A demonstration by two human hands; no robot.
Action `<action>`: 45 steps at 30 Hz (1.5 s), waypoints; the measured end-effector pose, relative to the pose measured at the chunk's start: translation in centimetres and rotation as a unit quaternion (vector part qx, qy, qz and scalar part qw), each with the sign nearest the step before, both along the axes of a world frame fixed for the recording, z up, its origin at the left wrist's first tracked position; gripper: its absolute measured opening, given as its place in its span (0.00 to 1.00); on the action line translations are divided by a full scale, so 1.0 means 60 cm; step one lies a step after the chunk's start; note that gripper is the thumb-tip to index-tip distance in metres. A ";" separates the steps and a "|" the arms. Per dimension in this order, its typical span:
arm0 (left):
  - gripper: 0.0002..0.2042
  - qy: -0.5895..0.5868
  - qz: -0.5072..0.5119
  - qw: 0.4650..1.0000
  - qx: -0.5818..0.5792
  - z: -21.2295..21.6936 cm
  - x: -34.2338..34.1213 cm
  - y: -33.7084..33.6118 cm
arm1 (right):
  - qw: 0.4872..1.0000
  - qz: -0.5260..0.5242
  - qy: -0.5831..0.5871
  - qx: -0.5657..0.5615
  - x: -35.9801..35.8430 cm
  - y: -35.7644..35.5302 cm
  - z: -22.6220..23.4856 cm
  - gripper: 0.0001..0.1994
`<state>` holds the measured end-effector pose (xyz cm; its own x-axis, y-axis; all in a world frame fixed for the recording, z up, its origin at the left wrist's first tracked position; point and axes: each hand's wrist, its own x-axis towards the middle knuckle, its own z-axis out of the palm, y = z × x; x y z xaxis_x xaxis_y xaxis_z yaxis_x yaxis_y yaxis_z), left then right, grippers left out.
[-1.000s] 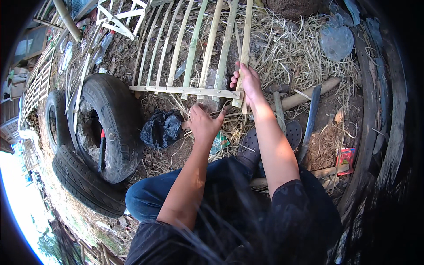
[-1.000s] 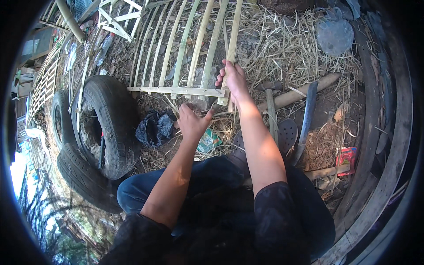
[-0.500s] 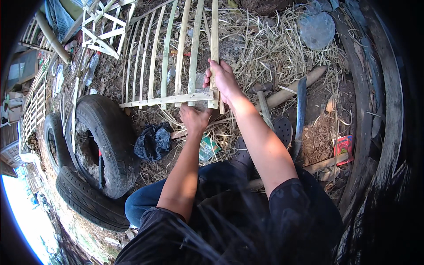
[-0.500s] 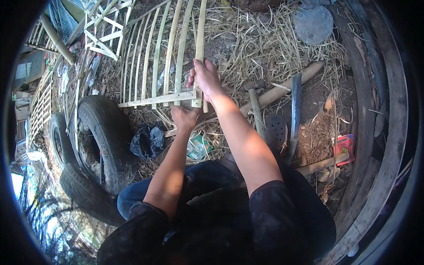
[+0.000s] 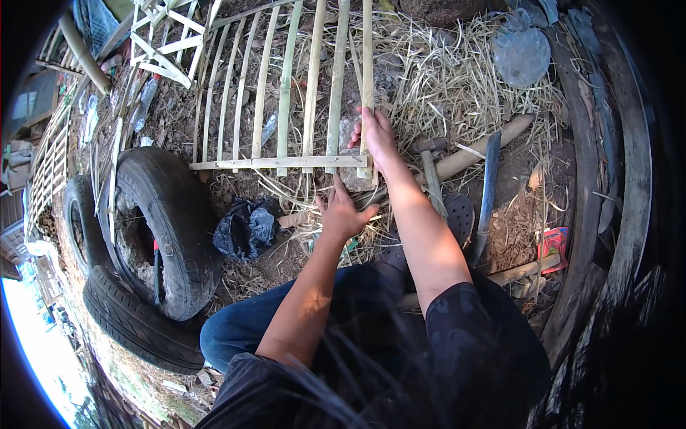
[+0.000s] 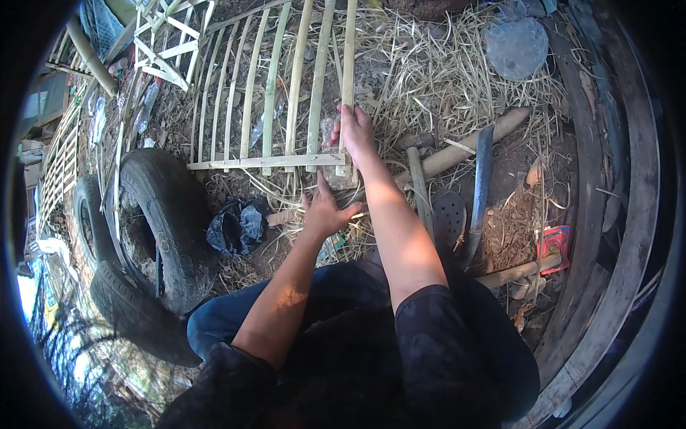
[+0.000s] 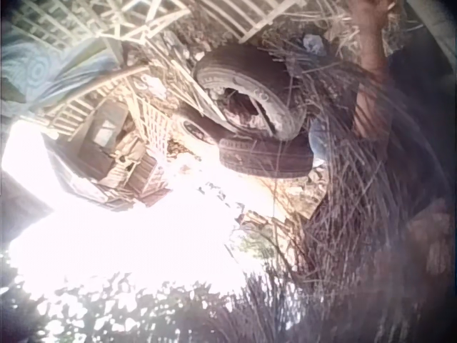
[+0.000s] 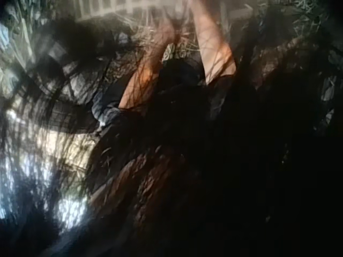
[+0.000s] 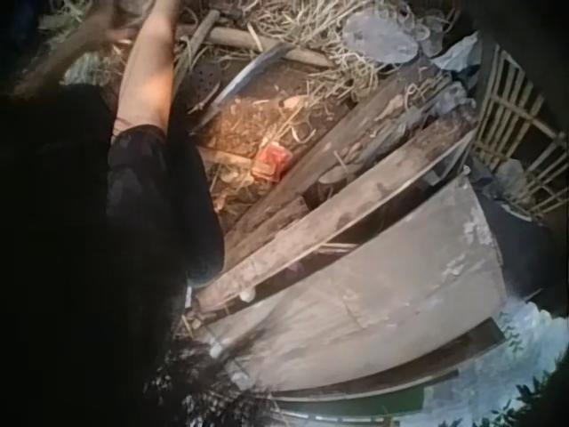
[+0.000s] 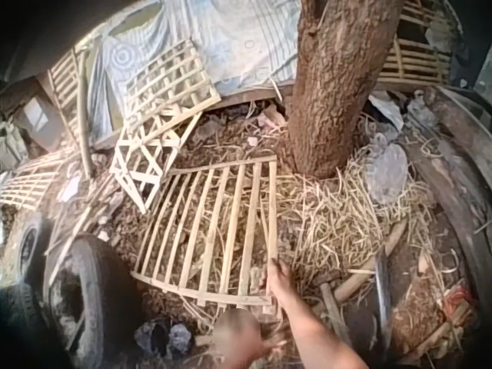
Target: The person assembles a bamboo grid structure by hand, using a hammer to secure bamboo strips with small pegs or nails and tying sections together with thin wire.
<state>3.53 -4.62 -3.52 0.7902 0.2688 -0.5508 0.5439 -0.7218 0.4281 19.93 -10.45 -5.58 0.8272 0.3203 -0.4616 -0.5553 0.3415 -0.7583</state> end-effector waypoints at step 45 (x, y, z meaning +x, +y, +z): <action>0.24 -0.153 -0.167 0.964 0.142 0.130 0.099 0.089 | 0.785 0.149 -0.241 -0.552 -0.197 -0.095 0.052 0.12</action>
